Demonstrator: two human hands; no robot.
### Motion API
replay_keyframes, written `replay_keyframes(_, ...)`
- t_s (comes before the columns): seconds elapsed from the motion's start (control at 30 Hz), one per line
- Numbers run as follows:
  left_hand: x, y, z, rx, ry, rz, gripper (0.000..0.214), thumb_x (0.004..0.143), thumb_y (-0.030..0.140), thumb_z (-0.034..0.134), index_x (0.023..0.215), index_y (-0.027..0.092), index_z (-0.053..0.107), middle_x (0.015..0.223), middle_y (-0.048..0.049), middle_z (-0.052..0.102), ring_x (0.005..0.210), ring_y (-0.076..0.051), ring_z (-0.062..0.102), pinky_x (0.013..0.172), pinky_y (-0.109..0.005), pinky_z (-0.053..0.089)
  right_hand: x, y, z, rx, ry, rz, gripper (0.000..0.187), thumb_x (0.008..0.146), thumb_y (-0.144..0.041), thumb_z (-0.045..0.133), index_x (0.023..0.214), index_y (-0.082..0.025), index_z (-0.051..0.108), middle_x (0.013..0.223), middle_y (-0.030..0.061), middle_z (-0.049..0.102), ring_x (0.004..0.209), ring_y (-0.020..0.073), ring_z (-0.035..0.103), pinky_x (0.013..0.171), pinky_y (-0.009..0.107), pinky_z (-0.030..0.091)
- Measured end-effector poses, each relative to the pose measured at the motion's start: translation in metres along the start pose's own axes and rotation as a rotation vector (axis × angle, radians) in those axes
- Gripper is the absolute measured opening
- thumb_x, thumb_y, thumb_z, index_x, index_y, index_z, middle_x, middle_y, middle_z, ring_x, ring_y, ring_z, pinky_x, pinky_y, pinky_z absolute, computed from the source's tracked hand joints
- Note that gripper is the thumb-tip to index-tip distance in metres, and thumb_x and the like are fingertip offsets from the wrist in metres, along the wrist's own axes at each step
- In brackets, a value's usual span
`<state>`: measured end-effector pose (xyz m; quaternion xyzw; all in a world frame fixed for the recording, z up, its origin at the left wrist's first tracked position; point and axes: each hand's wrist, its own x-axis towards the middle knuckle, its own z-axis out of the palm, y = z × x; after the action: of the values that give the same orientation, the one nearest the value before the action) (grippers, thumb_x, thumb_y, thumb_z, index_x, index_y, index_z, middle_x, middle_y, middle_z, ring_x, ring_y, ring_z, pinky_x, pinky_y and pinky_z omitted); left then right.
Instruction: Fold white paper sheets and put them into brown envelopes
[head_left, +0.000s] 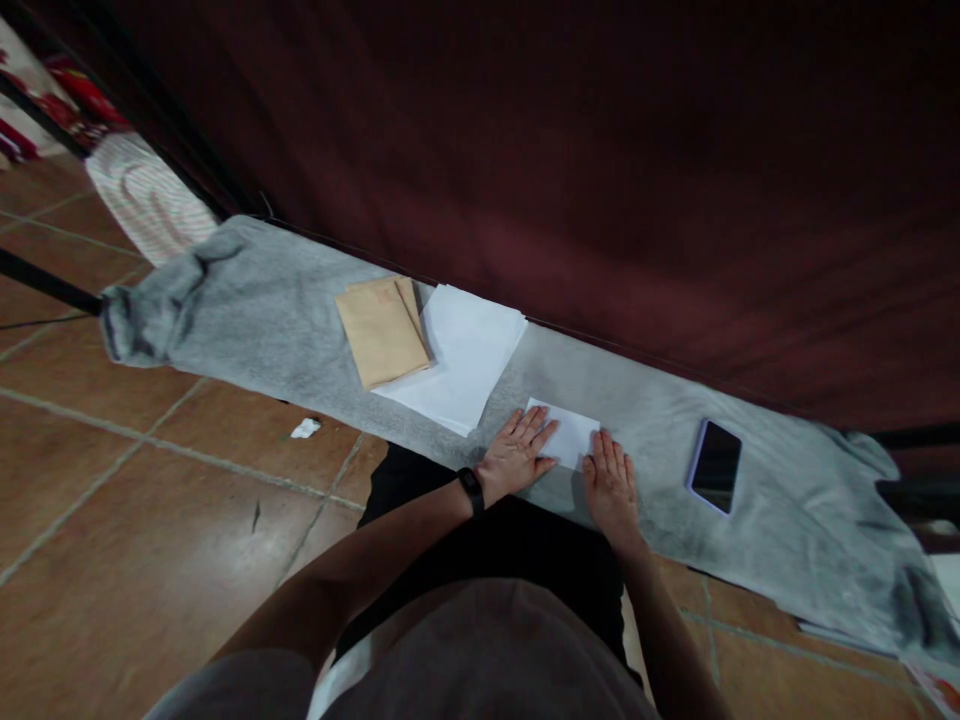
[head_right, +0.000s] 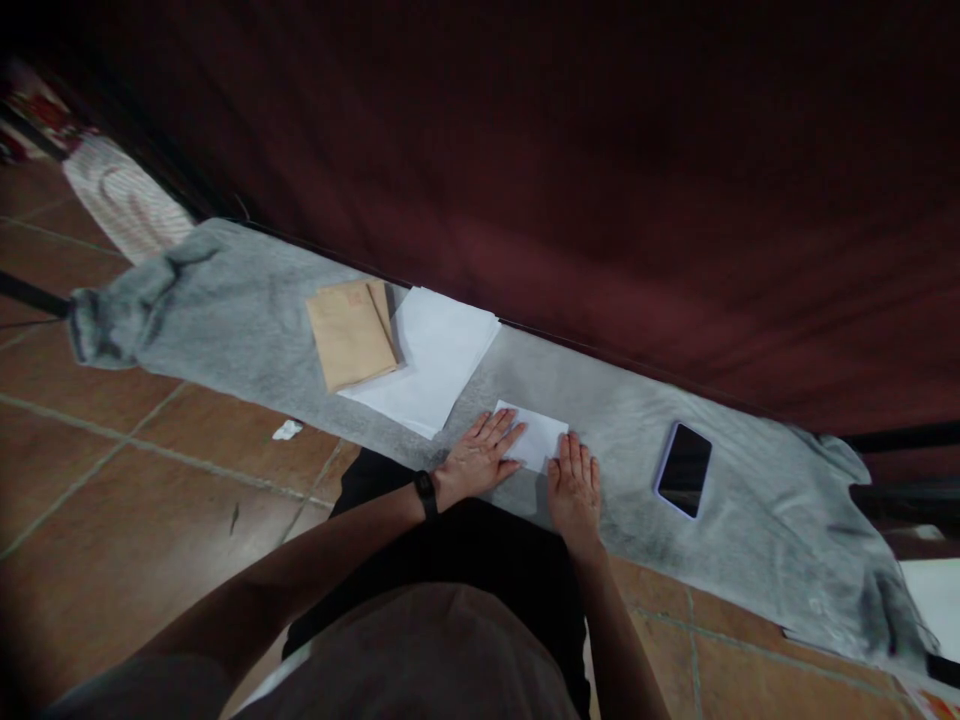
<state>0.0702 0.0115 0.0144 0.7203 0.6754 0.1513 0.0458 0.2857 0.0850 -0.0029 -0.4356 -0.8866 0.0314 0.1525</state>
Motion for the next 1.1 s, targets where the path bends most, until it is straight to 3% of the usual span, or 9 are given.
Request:
replay_keyframes(0.13, 0.001, 0.001, -0.003, -0.001, -0.012, -0.006, 0.072, 0.100, 0.055, 0.046, 0.159, 0.016, 0.032, 0.168, -0.0172, 0.026, 0.156, -0.030, 0.023, 0.127, -0.051, 0.017, 0.000, 0.008, -0.001, 0.036, -0.003, 0.030, 0.055, 0.107, -0.034, 0.029, 0.160, -0.020, 0.033, 0.164, 0.0133, 0.036, 0.151, 0.0318, 0.033, 0.119, 0.057, 0.034)
replay_keyframes(0.27, 0.001, 0.002, -0.006, 0.008, -0.028, -0.011, 0.070, 0.101, 0.054, 0.044, 0.158, 0.015, 0.032, 0.168, -0.0174, 0.026, 0.156, -0.030, 0.023, 0.127, -0.050, 0.016, 0.007, 0.006, -0.001, 0.099, 0.061, 0.061, 0.055, 0.106, -0.031, 0.030, 0.159, -0.016, 0.032, 0.163, 0.0178, 0.035, 0.151, 0.0322, 0.033, 0.117, 0.060, 0.036)
replay_keyframes(0.4, 0.002, 0.002, -0.007, 0.020, -0.026, -0.003, 0.068, 0.101, 0.052, 0.045, 0.157, 0.016, 0.035, 0.167, -0.0166, 0.029, 0.156, -0.029, 0.024, 0.127, -0.050, 0.016, 0.013, -0.016, -0.002, 0.164, 0.030, -0.052, 0.054, 0.107, -0.028, 0.030, 0.159, -0.015, 0.032, 0.163, 0.0165, 0.037, 0.151, 0.0279, 0.034, 0.119, 0.056, 0.035)
replay_keyframes(0.57, 0.003, -0.001, -0.008, 0.009, 0.012, -0.003, 0.064, 0.101, 0.052, 0.046, 0.155, 0.017, 0.041, 0.165, -0.0159, 0.035, 0.154, -0.029, 0.030, 0.126, -0.050, 0.022, 0.012, -0.040, -0.005, 0.058, -0.055, -0.108, 0.052, 0.107, -0.027, 0.036, 0.157, -0.015, 0.036, 0.164, 0.0156, 0.036, 0.152, 0.0284, 0.034, 0.122, 0.055, 0.031)
replay_keyframes(0.83, -0.003, -0.014, -0.012, 0.033, 0.035, 0.005, 0.062, 0.100, 0.044, 0.048, 0.153, 0.013, 0.043, 0.162, -0.0175, 0.038, 0.151, -0.030, 0.035, 0.123, -0.050, 0.031, 0.007, -0.025, -0.008, 0.025, -0.028, -0.025, 0.054, 0.107, -0.032, 0.041, 0.157, -0.014, 0.036, 0.162, 0.0141, 0.039, 0.150, 0.0279, 0.037, 0.123, 0.051, 0.031)
replay_keyframes(1.0, -0.001, -0.022, -0.011, 0.072, -0.040, 0.011, 0.058, 0.097, 0.037, 0.051, 0.146, 0.005, 0.048, 0.154, -0.0243, 0.047, 0.147, -0.032, 0.042, 0.118, -0.048, 0.039, 0.006, -0.021, -0.009, 0.030, -0.027, -0.012, 0.055, 0.107, -0.034, 0.041, 0.158, -0.013, 0.036, 0.161, 0.0130, 0.041, 0.149, 0.0266, 0.039, 0.124, 0.049, 0.030)
replay_keyframes(1.1, 0.001, -0.019, -0.009, 0.114, -0.095, 0.013, 0.049, 0.096, 0.030, 0.049, 0.139, 0.007, 0.055, 0.149, -0.0262, 0.053, 0.143, -0.035, 0.047, 0.114, -0.052, 0.043, 0.006, -0.022, -0.010, 0.029, -0.029, -0.012, 0.056, 0.107, -0.035, 0.041, 0.158, -0.013, 0.035, 0.161, 0.0133, 0.042, 0.149, 0.0268, 0.039, 0.124, 0.050, 0.030)
